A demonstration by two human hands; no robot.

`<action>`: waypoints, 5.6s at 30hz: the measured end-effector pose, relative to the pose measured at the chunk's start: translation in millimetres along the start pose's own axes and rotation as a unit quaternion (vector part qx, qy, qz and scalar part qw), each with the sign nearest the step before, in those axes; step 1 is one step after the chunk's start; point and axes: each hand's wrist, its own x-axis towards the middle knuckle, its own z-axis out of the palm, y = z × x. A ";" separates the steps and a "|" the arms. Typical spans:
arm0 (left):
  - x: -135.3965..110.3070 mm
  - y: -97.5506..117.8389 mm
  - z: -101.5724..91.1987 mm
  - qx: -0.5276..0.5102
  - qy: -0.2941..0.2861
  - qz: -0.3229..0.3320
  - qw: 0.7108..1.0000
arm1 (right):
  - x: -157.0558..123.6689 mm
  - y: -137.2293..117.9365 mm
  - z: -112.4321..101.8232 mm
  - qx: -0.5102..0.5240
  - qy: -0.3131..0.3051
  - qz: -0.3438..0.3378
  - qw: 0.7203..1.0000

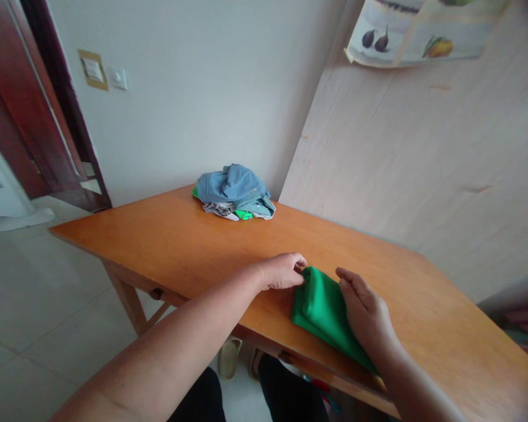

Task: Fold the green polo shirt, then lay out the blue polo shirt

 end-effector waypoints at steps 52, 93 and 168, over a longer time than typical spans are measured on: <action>30.1 1.5 0.4 0.052 0.124 -0.071 0.988 | -3.4 -35.7 9.3 -0.298 -0.207 -0.154 0.919; -19.8 35.9 50.8 0.439 0.047 -0.042 0.896 | -48.7 81.1 -81.7 0.098 0.042 0.057 0.993; -26.6 47.8 60.6 0.470 0.071 -0.062 0.878 | -17.0 8.8 -69.4 -0.115 -0.071 -0.212 0.968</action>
